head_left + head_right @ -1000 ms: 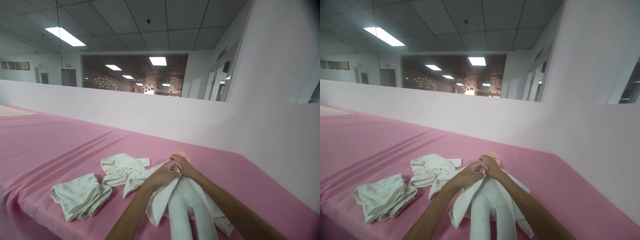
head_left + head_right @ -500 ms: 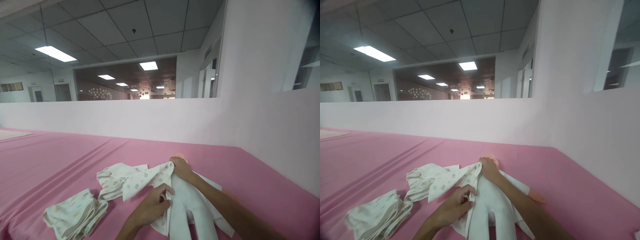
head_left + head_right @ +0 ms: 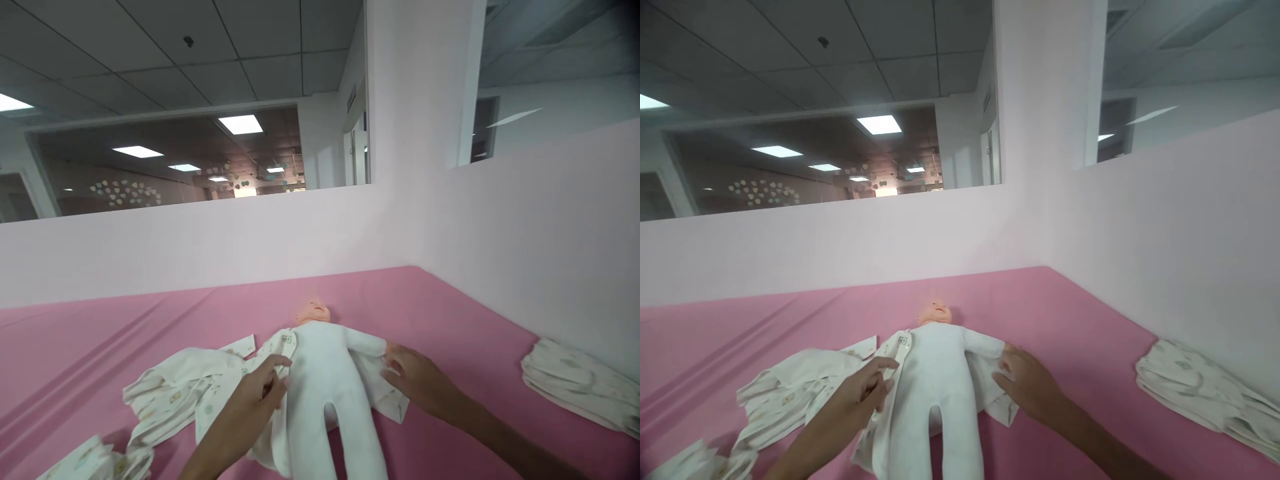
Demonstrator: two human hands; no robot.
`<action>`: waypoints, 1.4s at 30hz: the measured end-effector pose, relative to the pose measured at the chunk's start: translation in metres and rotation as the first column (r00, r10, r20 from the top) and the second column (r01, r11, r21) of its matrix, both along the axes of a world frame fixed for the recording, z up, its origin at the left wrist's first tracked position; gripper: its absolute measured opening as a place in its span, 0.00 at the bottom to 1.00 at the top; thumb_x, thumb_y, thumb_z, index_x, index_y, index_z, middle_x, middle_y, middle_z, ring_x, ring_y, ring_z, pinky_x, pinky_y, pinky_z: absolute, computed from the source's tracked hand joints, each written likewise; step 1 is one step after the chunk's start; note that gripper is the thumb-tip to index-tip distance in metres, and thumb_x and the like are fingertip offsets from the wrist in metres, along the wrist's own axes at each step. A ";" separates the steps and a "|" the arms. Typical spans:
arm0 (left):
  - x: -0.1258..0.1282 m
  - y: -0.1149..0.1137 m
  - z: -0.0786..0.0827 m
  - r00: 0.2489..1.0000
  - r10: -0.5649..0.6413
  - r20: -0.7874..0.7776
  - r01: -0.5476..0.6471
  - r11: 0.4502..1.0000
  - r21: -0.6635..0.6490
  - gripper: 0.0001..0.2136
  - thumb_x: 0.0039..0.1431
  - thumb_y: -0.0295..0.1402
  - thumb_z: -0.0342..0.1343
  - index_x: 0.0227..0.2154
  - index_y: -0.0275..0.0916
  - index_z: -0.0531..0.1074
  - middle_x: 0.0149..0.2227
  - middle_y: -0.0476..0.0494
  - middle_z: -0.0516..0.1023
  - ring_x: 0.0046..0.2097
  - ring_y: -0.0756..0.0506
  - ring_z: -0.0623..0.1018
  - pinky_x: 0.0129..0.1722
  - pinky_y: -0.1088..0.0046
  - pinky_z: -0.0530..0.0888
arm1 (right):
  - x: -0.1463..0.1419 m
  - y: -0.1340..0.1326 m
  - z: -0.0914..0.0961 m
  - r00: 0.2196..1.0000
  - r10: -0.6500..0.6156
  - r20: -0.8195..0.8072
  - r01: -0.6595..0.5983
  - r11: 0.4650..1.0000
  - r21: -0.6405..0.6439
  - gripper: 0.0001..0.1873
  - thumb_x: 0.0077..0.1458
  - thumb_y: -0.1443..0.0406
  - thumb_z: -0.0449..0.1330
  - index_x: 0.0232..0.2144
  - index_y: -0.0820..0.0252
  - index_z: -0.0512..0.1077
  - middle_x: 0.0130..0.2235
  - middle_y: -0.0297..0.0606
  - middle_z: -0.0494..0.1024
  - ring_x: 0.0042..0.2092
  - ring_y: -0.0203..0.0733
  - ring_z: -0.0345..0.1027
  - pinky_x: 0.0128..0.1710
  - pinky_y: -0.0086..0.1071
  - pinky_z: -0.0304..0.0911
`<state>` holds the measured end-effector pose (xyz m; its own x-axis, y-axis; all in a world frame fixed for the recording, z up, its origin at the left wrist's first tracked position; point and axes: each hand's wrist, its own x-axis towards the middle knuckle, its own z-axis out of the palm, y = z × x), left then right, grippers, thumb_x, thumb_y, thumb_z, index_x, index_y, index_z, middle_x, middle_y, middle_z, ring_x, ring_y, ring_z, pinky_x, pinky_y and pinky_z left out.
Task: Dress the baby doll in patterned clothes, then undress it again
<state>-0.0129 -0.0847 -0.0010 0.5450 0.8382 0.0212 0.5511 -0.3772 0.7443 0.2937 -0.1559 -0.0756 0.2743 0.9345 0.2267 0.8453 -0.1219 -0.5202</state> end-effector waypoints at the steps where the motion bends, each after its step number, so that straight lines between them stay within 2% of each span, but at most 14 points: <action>1: 0.014 0.004 0.005 1.000 -0.012 -0.007 0.013 0.998 0.066 0.18 0.62 0.46 0.44 0.51 0.47 0.64 0.26 0.52 0.64 0.31 0.47 0.67 0.31 0.73 0.63 | 0.013 -0.011 -0.009 0.999 -0.051 -0.005 0.050 0.996 -0.073 0.10 0.52 0.59 0.53 0.23 0.56 0.59 0.30 0.37 0.71 0.32 0.44 0.63 0.32 0.36 0.56; 4: 0.072 0.025 0.012 0.991 -0.108 -0.073 0.125 0.946 0.298 0.14 0.61 0.42 0.45 0.47 0.46 0.68 0.30 0.49 0.71 0.34 0.45 0.70 0.37 0.70 0.65 | 0.037 -0.027 -0.034 0.999 -0.034 0.016 0.035 0.996 -0.077 0.10 0.49 0.59 0.55 0.22 0.56 0.59 0.31 0.37 0.71 0.35 0.45 0.64 0.34 0.36 0.56; 6: 0.118 0.045 0.007 0.963 -0.218 -0.159 0.267 0.854 0.446 0.14 0.60 0.37 0.46 0.47 0.43 0.69 0.41 0.43 0.74 0.44 0.42 0.71 0.45 0.67 0.65 | 0.041 -0.023 -0.045 1.000 0.004 0.031 -0.003 1.000 -0.010 0.08 0.49 0.62 0.54 0.22 0.57 0.59 0.31 0.37 0.71 0.37 0.45 0.64 0.36 0.35 0.56; 8: 0.160 0.067 -0.005 0.878 -0.315 -0.360 0.460 0.762 0.456 0.17 0.58 0.35 0.48 0.50 0.40 0.67 0.52 0.38 0.70 0.53 0.39 0.68 0.53 0.64 0.62 | 0.039 -0.013 -0.051 0.999 0.024 0.034 -0.025 0.999 0.029 0.07 0.49 0.65 0.53 0.21 0.57 0.59 0.29 0.35 0.69 0.35 0.42 0.63 0.35 0.33 0.54; 10: 0.192 0.087 -0.019 0.826 -0.346 -0.445 0.530 0.746 0.403 0.18 0.51 0.36 0.57 0.46 0.40 0.71 0.48 0.38 0.73 0.50 0.37 0.71 0.51 0.63 0.64 | 0.036 -0.004 -0.051 0.998 0.050 0.028 -0.052 0.997 0.049 0.08 0.49 0.67 0.52 0.20 0.58 0.58 0.26 0.33 0.68 0.32 0.40 0.61 0.32 0.32 0.52; 13: 0.215 0.107 -0.035 0.788 -0.321 -0.525 0.543 0.764 0.348 0.20 0.36 0.36 0.67 0.37 0.41 0.74 0.38 0.39 0.77 0.42 0.35 0.75 0.44 0.60 0.67 | 0.035 0.005 -0.047 0.998 0.063 0.007 -0.063 0.996 0.055 0.09 0.48 0.68 0.52 0.19 0.59 0.58 0.23 0.31 0.66 0.28 0.36 0.58 0.29 0.30 0.47; 15: 0.219 0.112 -0.040 0.786 -0.293 -0.544 0.530 0.773 0.349 0.22 0.32 0.35 0.68 0.36 0.41 0.74 0.37 0.38 0.77 0.41 0.33 0.75 0.44 0.58 0.67 | 0.039 0.007 -0.045 0.999 0.053 -0.008 -0.052 0.998 0.039 0.10 0.49 0.68 0.51 0.18 0.59 0.57 0.21 0.29 0.65 0.26 0.34 0.55 0.27 0.30 0.43; 18: 0.214 0.114 -0.037 0.793 -0.268 -0.547 0.514 0.776 0.365 0.20 0.35 0.34 0.66 0.37 0.40 0.73 0.39 0.36 0.76 0.42 0.32 0.74 0.42 0.57 0.66 | 0.058 0.007 -0.042 1.000 -0.006 -0.026 0.006 1.000 -0.001 0.10 0.50 0.67 0.50 0.19 0.59 0.57 0.21 0.28 0.64 0.24 0.33 0.55 0.25 0.29 0.42; 22: 0.202 0.109 -0.022 0.815 -0.270 -0.513 0.500 0.776 0.386 0.13 0.45 0.36 0.59 0.36 0.40 0.72 0.37 0.37 0.74 0.39 0.35 0.74 0.39 0.62 0.66 | 0.110 0.011 -0.037 0.985 -0.173 -0.017 0.172 0.985 -0.011 0.09 0.52 0.66 0.48 0.21 0.58 0.58 0.23 0.30 0.66 0.27 0.35 0.58 0.26 0.30 0.43; 26: 0.192 0.098 -0.008 0.821 -0.302 -0.485 0.511 0.768 0.386 0.10 0.49 0.37 0.56 0.35 0.41 0.71 0.35 0.41 0.74 0.36 0.40 0.74 0.34 0.69 0.64 | 0.168 0.023 -0.031 0.943 -0.332 -0.024 0.331 0.943 -0.033 0.08 0.53 0.66 0.47 0.23 0.58 0.60 0.27 0.34 0.70 0.29 0.38 0.61 0.27 0.30 0.46; 30: 0.189 0.081 -0.006 0.805 -0.327 -0.495 0.537 0.756 0.375 0.09 0.50 0.36 0.55 0.36 0.41 0.70 0.37 0.41 0.74 0.37 0.40 0.73 0.31 0.71 0.62 | 0.201 0.033 -0.031 0.897 -0.442 -0.028 0.440 0.896 -0.052 0.09 0.54 0.66 0.45 0.27 0.58 0.64 0.31 0.39 0.73 0.31 0.40 0.64 0.29 0.32 0.48; 33: 0.189 0.070 -0.007 0.798 -0.320 -0.511 0.541 0.754 0.373 0.08 0.50 0.35 0.54 0.34 0.41 0.69 0.36 0.42 0.74 0.36 0.41 0.73 0.30 0.71 0.61 | 0.205 0.038 -0.037 0.882 -0.472 -0.010 0.470 0.880 -0.069 0.09 0.54 0.67 0.46 0.28 0.59 0.67 0.32 0.41 0.74 0.33 0.41 0.66 0.29 0.31 0.49; 38: 0.189 0.063 -0.008 0.811 -0.295 -0.506 0.514 0.771 0.375 0.10 0.50 0.36 0.53 0.37 0.41 0.67 0.39 0.44 0.75 0.37 0.42 0.74 0.29 0.71 0.60 | 0.189 0.043 -0.045 0.895 -0.438 0.079 0.442 0.895 -0.050 0.11 0.53 0.69 0.48 0.30 0.61 0.71 0.35 0.45 0.74 0.38 0.47 0.67 0.35 0.35 0.52; 42: 0.189 0.065 -0.012 0.831 -0.273 -0.485 0.475 0.801 0.364 0.15 0.49 0.43 0.56 0.38 0.42 0.65 0.39 0.47 0.75 0.35 0.44 0.74 0.27 0.72 0.60 | 0.161 0.046 -0.039 0.918 -0.387 0.087 0.384 0.922 0.052 0.18 0.53 0.71 0.48 0.43 0.64 0.71 0.44 0.51 0.73 0.46 0.52 0.65 0.44 0.40 0.54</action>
